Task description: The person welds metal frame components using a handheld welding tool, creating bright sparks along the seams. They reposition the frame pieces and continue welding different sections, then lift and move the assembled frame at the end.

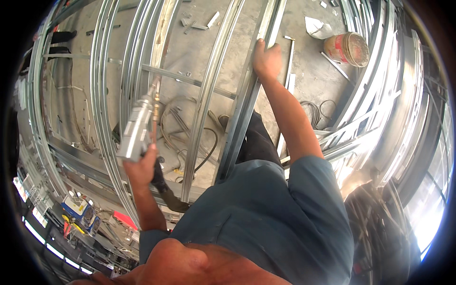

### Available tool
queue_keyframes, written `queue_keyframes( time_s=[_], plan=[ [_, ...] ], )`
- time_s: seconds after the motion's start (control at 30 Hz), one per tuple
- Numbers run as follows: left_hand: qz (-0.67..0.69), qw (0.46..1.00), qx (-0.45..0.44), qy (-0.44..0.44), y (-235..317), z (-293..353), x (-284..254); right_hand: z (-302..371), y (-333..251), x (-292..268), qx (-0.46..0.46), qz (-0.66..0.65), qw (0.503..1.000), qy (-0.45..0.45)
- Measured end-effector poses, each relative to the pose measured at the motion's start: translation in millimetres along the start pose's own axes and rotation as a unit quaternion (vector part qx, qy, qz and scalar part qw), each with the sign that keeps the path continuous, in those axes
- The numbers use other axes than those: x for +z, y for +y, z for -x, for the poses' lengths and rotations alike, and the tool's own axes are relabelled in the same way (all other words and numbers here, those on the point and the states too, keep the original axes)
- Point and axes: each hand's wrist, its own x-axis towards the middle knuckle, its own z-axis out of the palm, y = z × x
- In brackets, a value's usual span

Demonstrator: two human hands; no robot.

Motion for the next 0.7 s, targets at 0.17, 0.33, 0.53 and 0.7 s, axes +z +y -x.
queue_keyframes(
  time_s=[0.17, 0.33, 0.53, 0.7],
  plan=[
    [0.05, 0.994, -0.1, -0.006, 0.1, 2.0, 43.1, -0.1, 7.1, 4.4, -0.027, -0.018, 0.999, 0.007],
    [0.037, 0.988, -0.146, -0.017, -16.3, 6.5, 61.6, -1.2, 8.7, 5.1, -0.017, -0.005, 1.0, -0.008],
    [0.016, 0.993, -0.115, -0.008, -37.2, 5.1, 72.2, 1.9, 3.4, 0.3, -0.034, -0.023, 0.999, -0.002],
    [0.017, 0.996, -0.086, -0.019, -43.0, -0.2, 71.8, 2.7, 0.6, -1.3, -0.032, -0.021, 0.999, -0.007]
  ],
)
